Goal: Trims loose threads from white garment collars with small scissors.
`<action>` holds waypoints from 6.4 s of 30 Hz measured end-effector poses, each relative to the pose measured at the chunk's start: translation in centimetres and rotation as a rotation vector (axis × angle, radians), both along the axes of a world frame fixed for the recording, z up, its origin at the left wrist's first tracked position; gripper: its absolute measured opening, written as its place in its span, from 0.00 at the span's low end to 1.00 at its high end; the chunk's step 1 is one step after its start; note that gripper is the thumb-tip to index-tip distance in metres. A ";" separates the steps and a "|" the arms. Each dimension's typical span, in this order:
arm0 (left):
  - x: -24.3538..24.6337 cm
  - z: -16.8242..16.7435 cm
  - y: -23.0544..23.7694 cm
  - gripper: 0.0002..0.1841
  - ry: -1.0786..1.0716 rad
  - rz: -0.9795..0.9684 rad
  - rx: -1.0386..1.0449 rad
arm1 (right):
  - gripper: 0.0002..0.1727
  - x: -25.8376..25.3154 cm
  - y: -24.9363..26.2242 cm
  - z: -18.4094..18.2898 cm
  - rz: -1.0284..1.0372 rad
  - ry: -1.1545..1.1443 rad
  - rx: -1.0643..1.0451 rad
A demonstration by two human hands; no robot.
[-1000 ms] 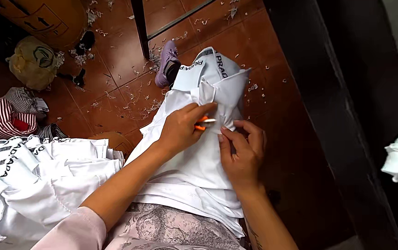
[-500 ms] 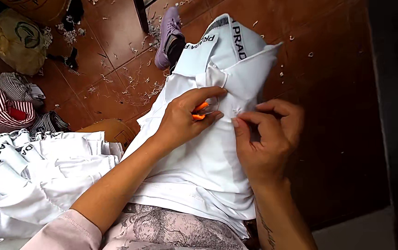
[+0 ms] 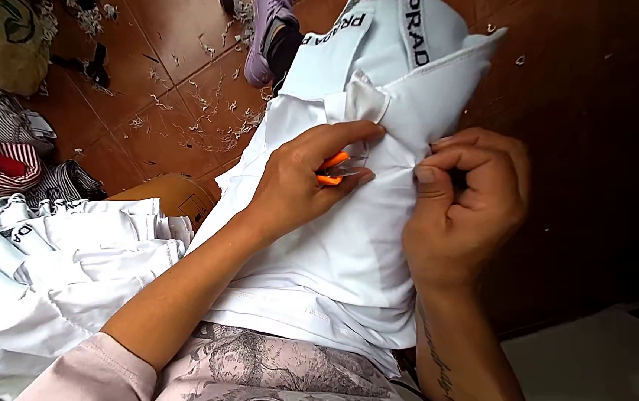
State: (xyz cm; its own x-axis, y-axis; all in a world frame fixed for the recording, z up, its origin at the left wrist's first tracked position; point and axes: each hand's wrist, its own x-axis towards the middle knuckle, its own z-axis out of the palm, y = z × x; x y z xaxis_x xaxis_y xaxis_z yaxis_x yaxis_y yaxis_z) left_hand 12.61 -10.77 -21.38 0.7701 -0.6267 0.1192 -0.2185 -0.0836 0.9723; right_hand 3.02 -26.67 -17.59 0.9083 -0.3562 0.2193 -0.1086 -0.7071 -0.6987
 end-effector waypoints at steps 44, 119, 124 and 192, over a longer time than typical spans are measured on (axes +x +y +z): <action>1.9 3.9 -0.3 0.14 -0.660 -0.167 0.390 | 0.10 0.3 0.1 1.0 -0.011 0.055 -0.079; 2.4 3.9 1.6 0.14 -0.612 -0.144 0.410 | 0.08 0.7 -0.5 1.8 0.133 0.044 -0.347; 2.5 4.3 1.1 0.15 -0.646 -0.165 0.436 | 0.10 0.7 -0.8 2.0 0.122 0.049 -0.262; -5.9 4.6 1.0 0.11 -0.453 -0.119 -0.014 | 0.11 -2.6 1.9 5.2 -0.353 0.081 1.323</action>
